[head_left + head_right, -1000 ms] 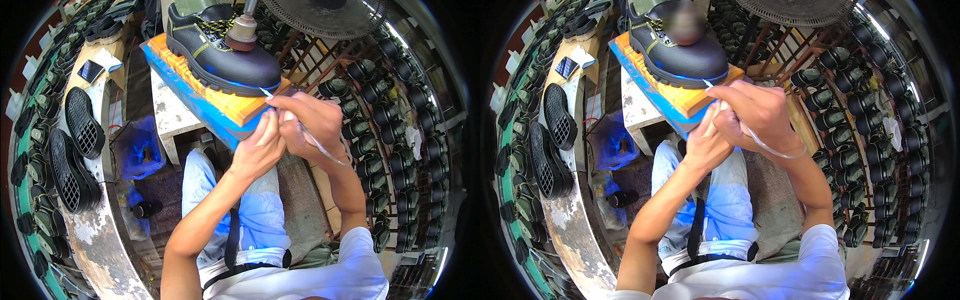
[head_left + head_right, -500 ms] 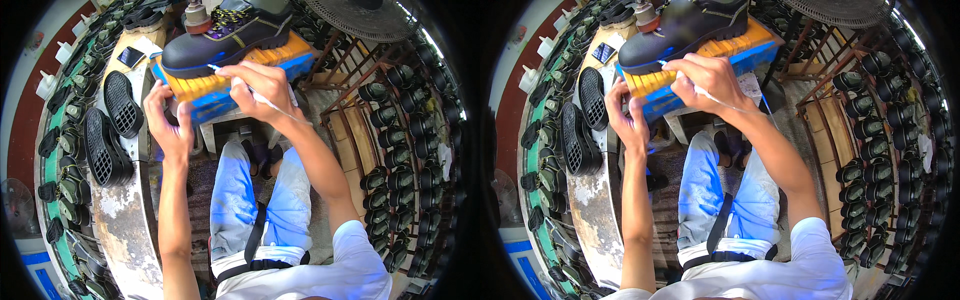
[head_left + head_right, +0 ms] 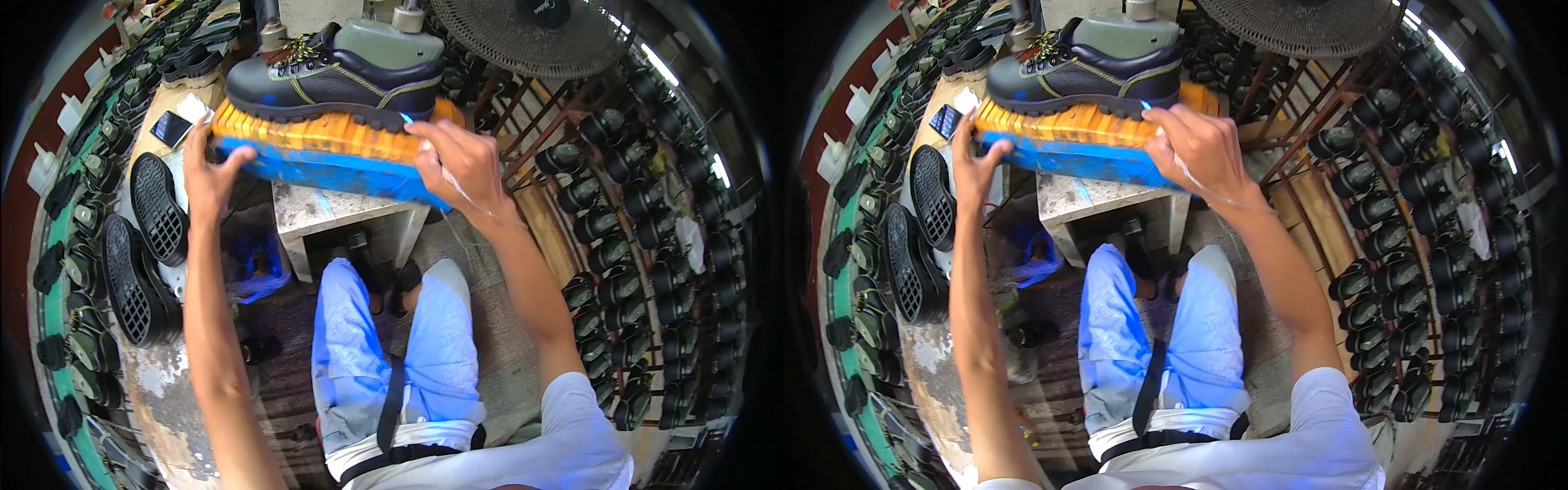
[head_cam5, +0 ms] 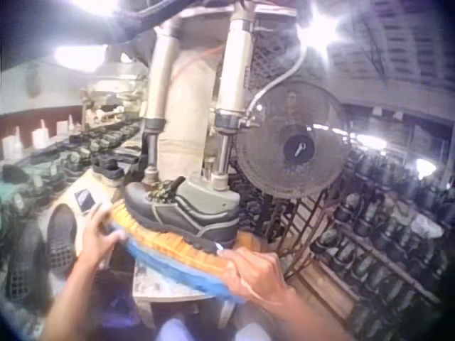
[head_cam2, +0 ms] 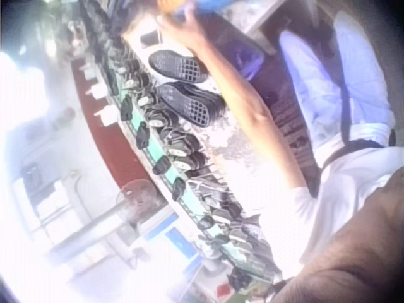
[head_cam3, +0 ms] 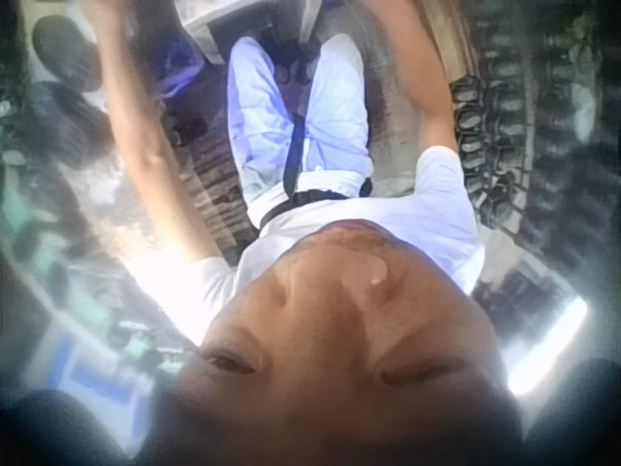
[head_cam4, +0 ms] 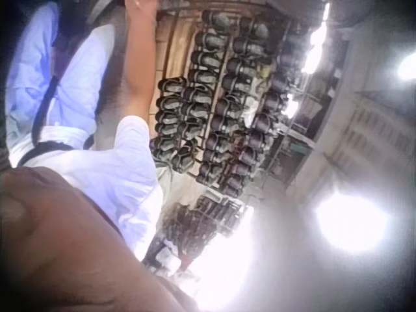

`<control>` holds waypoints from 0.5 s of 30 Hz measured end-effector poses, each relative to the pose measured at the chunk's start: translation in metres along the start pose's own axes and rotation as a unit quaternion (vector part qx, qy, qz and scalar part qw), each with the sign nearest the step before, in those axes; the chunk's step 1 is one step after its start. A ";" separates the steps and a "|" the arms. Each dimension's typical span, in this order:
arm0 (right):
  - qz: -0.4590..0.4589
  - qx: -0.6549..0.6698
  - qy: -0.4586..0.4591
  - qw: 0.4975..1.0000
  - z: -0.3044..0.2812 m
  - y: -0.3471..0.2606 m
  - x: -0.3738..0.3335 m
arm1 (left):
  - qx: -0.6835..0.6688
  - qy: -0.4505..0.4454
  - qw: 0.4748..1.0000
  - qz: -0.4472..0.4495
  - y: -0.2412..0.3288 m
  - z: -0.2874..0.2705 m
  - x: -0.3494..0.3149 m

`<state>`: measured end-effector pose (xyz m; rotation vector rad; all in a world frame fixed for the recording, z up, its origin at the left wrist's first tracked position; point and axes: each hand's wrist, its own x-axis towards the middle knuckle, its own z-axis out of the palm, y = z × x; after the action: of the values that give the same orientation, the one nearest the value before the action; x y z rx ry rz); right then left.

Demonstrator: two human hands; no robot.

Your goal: The person draws lines on the soles of shoes using a pen and then places the marked shoes onto a storage rack.

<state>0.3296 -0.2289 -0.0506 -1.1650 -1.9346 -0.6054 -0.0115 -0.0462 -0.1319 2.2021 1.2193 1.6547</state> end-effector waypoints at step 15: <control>-0.031 0.157 0.032 0.987 0.047 -0.046 0.013 | 0.008 -0.005 1.000 -0.001 0.079 -0.033 -0.086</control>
<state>0.2676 -0.2094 -0.0671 -0.8802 -1.9321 -0.3478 -0.0048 -0.1669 -0.1405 2.2144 1.2354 1.6371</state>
